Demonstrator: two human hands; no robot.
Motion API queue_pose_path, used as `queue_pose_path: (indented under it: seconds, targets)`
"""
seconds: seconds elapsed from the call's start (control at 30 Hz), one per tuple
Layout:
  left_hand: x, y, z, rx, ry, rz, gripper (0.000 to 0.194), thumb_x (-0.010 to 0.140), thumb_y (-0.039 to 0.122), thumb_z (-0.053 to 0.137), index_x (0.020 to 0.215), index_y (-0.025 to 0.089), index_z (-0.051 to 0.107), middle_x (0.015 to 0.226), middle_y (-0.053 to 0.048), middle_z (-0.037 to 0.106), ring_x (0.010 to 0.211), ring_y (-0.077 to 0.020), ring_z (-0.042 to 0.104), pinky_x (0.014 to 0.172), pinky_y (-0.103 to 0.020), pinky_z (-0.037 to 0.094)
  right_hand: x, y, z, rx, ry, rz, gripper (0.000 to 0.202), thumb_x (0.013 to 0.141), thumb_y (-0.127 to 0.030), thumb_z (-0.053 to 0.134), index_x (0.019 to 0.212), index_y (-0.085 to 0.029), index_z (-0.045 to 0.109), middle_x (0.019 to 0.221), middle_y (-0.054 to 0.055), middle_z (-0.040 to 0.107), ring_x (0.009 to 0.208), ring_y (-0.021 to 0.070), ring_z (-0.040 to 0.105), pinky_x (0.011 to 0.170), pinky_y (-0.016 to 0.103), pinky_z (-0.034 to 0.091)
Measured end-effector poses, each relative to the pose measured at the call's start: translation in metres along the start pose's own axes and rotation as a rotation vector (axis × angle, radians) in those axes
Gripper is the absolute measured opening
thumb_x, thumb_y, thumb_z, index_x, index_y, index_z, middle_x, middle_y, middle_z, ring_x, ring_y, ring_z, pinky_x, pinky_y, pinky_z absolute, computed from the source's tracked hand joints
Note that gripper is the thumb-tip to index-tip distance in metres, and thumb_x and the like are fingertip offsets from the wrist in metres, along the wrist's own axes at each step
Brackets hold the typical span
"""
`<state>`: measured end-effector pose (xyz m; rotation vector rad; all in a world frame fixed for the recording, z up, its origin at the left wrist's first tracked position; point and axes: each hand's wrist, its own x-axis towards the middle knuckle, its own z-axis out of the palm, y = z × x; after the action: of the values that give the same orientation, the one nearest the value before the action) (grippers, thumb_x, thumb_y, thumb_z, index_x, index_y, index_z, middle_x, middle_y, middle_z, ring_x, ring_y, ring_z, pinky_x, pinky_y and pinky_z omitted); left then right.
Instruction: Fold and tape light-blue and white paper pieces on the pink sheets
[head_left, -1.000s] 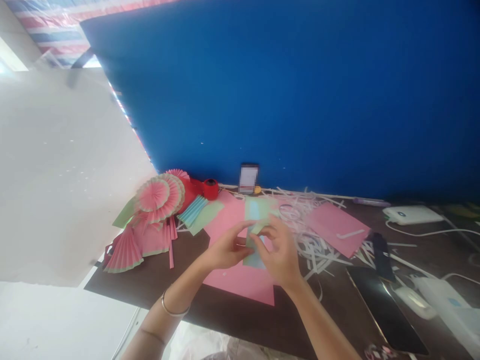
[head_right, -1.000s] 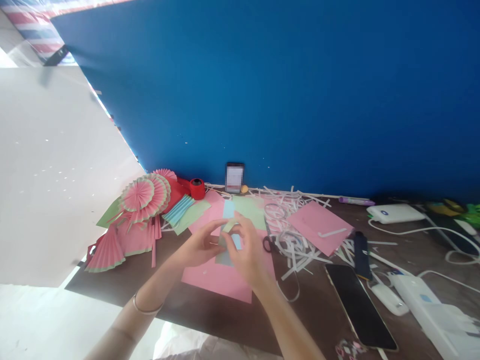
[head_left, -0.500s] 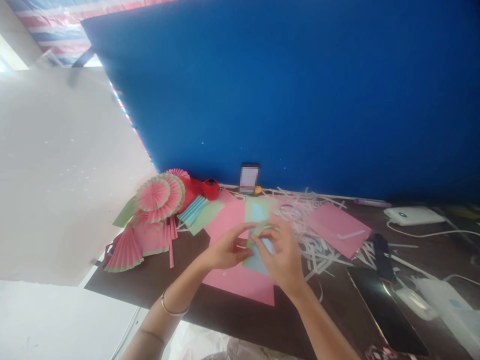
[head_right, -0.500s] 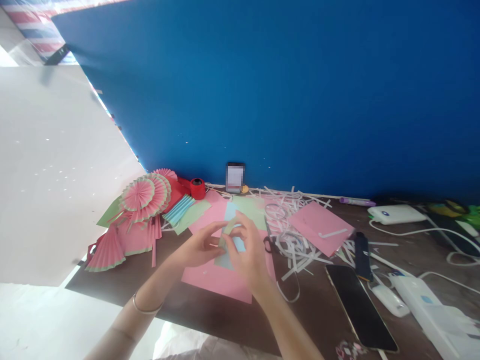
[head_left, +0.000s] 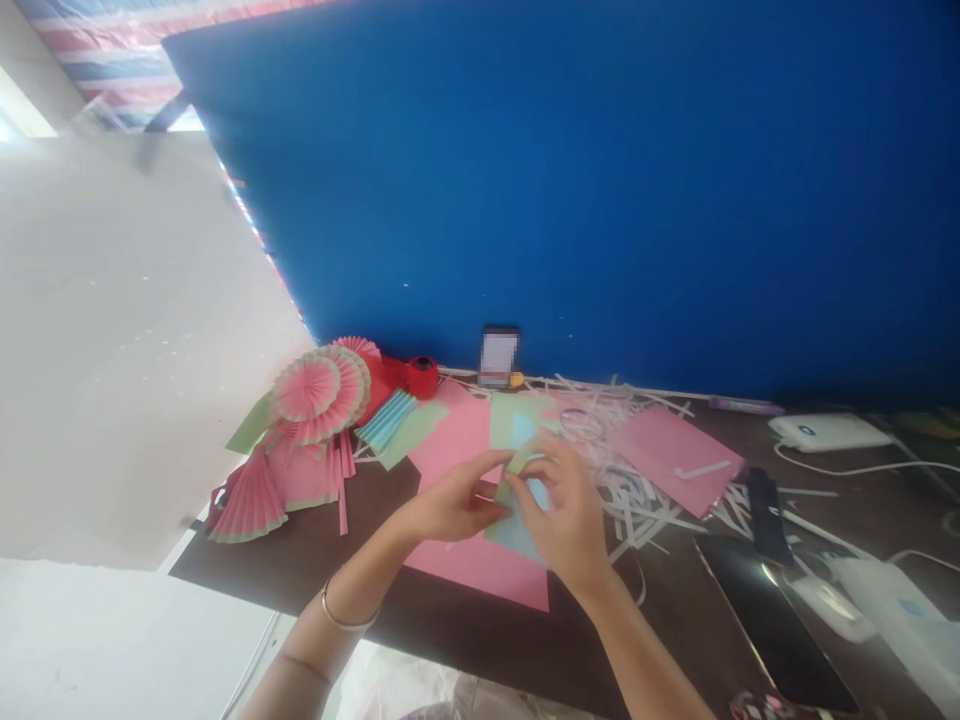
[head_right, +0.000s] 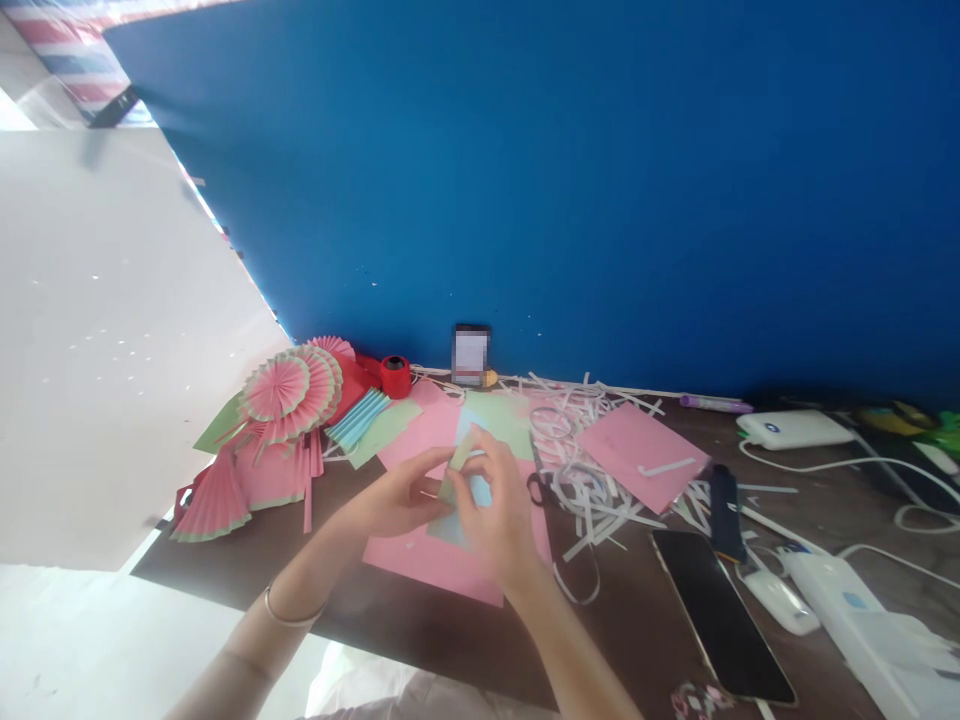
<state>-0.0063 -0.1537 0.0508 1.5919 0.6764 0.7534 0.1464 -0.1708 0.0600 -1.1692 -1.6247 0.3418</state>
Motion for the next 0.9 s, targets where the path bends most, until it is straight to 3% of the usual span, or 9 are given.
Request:
queue_pose_path:
  seconds: [0.13,0.3,0.53,0.67,0.9]
  targets:
    - [-0.001,-0.001,-0.002,-0.026,-0.023,-0.001,0.062,0.078,0.012,0.057,0.134,0.028,0.035,0.129,-0.014,0.042,0.093,-0.0187,0.061,0.064,-0.024,0.052,-0.003,0.005,0.001,-0.012,0.007,-0.023,0.047,0.080,-0.019,0.057,0.123,-0.028,0.042,0.076,-0.001,0.059,0.074,0.0174,0.063,0.073,0.036,0.053]
    - [0.001,-0.009,0.001,-0.129,0.014,0.037,0.054,0.080,0.021,0.060,0.130,0.027,0.042,0.128,-0.013,0.043,0.086,-0.0153,0.062,0.061,-0.021,0.051,-0.007,0.009,0.003,0.004,0.009,0.005,0.045,0.081,-0.021,0.056,0.125,-0.027,0.043,0.082,0.001,0.059,0.071,0.0171,0.062,0.072,0.037,0.054]
    - [0.007,-0.009,0.004,-0.271,0.090,0.093,0.038,0.083,0.028,0.058,0.120,0.024,0.052,0.124,-0.011,0.050,0.099,-0.0190,0.059,0.084,-0.033,0.049,-0.008,0.008,0.000,0.035,0.037,0.040,0.045,0.079,-0.020,0.060,0.121,-0.026,0.045,0.084,0.001,0.060,0.073,0.0172,0.064,0.070,0.035,0.054]
    - [0.007,-0.010,0.004,-0.269,0.078,0.065,0.040,0.083,0.027,0.058,0.121,0.022,0.051,0.123,-0.012,0.050,0.097,-0.0206,0.061,0.077,-0.030,0.050,-0.008,0.009,-0.001,0.063,0.036,0.064,0.044,0.078,-0.021,0.061,0.119,-0.026,0.046,0.085,0.002,0.061,0.075,0.0179,0.064,0.070,0.036,0.054]
    - [0.006,-0.008,0.006,-0.218,0.091,0.043,0.043,0.080,0.030,0.060,0.121,0.021,0.049,0.108,-0.011,0.055,0.076,-0.0135,0.062,0.060,-0.022,0.047,-0.007,0.007,-0.001,0.022,0.022,0.027,0.038,0.079,-0.020,0.060,0.115,-0.027,0.048,0.085,0.003,0.061,0.074,0.0177,0.064,0.065,0.033,0.055]
